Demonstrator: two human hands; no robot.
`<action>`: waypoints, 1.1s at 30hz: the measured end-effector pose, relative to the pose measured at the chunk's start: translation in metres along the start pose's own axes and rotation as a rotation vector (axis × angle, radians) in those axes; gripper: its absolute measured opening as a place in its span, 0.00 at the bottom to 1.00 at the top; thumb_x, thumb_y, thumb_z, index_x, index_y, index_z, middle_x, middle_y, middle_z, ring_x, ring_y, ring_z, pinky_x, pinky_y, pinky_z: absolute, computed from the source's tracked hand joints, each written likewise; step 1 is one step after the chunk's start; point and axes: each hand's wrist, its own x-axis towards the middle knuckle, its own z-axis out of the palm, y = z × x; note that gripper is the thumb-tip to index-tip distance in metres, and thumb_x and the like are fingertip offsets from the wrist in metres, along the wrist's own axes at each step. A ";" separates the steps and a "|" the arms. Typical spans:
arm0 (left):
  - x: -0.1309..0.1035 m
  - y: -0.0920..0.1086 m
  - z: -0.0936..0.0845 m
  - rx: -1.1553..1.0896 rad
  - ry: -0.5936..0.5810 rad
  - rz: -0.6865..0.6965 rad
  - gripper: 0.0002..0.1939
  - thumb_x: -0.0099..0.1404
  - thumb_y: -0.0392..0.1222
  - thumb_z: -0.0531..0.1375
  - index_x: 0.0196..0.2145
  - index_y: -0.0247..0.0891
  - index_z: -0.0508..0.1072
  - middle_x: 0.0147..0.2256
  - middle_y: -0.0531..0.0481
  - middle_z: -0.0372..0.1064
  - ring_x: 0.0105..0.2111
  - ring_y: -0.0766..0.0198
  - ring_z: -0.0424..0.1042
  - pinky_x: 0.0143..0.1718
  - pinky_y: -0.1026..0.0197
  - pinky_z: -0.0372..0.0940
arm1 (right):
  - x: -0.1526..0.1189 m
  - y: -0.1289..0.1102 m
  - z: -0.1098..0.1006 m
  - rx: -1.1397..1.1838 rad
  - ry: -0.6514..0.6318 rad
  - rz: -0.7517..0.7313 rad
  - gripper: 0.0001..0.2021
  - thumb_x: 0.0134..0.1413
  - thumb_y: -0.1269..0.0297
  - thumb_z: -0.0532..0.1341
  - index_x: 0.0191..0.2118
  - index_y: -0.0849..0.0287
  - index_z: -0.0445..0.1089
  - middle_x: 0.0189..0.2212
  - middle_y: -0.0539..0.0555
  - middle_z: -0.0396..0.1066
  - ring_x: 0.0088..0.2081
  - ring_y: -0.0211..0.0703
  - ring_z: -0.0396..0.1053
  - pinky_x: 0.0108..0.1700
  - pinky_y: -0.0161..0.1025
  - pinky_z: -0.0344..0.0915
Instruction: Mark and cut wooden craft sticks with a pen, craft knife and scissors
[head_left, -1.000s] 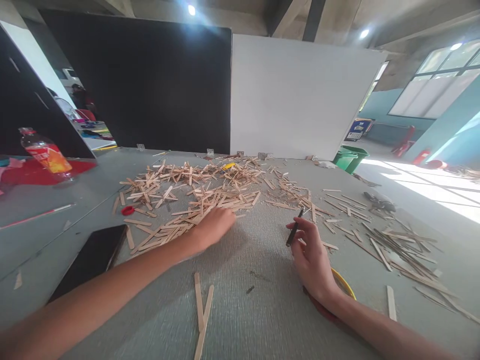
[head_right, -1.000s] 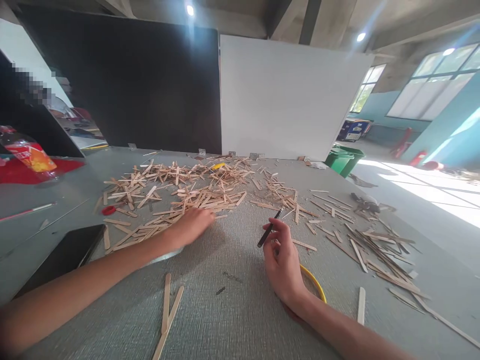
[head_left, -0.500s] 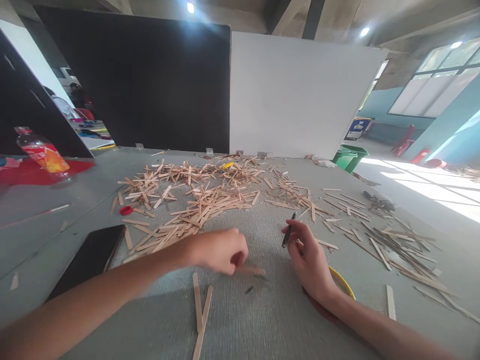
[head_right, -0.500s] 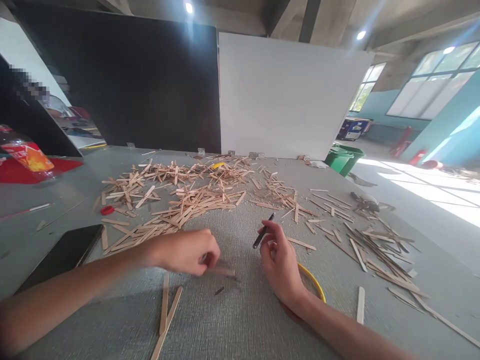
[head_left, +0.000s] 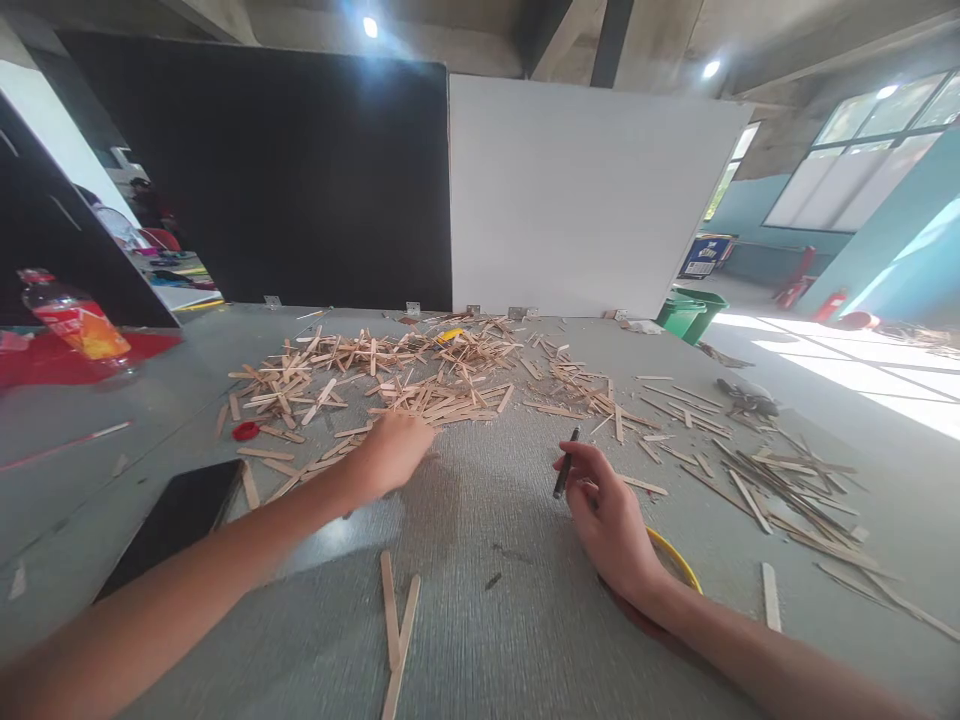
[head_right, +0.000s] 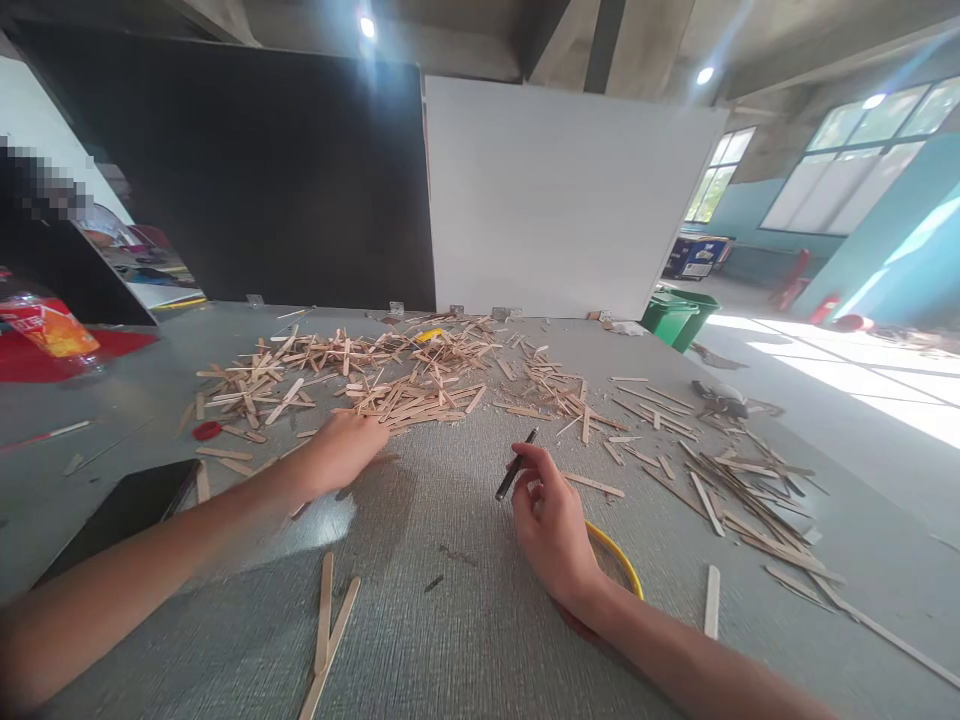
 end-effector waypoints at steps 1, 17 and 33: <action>0.004 -0.007 -0.001 0.009 -0.004 -0.027 0.17 0.73 0.45 0.63 0.56 0.35 0.71 0.53 0.42 0.71 0.47 0.53 0.75 0.47 0.48 0.74 | 0.000 0.000 0.000 0.001 0.000 0.001 0.16 0.65 0.66 0.53 0.57 0.55 0.65 0.43 0.57 0.75 0.41 0.47 0.75 0.45 0.45 0.71; -0.010 0.052 0.010 -0.199 -0.120 0.341 0.09 0.67 0.30 0.63 0.34 0.41 0.80 0.33 0.53 0.77 0.34 0.64 0.77 0.35 0.66 0.65 | -0.001 -0.001 0.001 0.027 -0.008 -0.074 0.15 0.65 0.68 0.53 0.54 0.53 0.66 0.42 0.55 0.75 0.35 0.42 0.71 0.40 0.42 0.70; 0.020 0.014 0.035 -0.038 0.125 0.015 0.15 0.74 0.45 0.62 0.54 0.36 0.72 0.51 0.43 0.72 0.46 0.55 0.76 0.46 0.48 0.74 | 0.002 0.001 -0.002 0.012 0.002 -0.062 0.15 0.65 0.68 0.53 0.54 0.55 0.66 0.40 0.54 0.76 0.37 0.44 0.73 0.38 0.40 0.69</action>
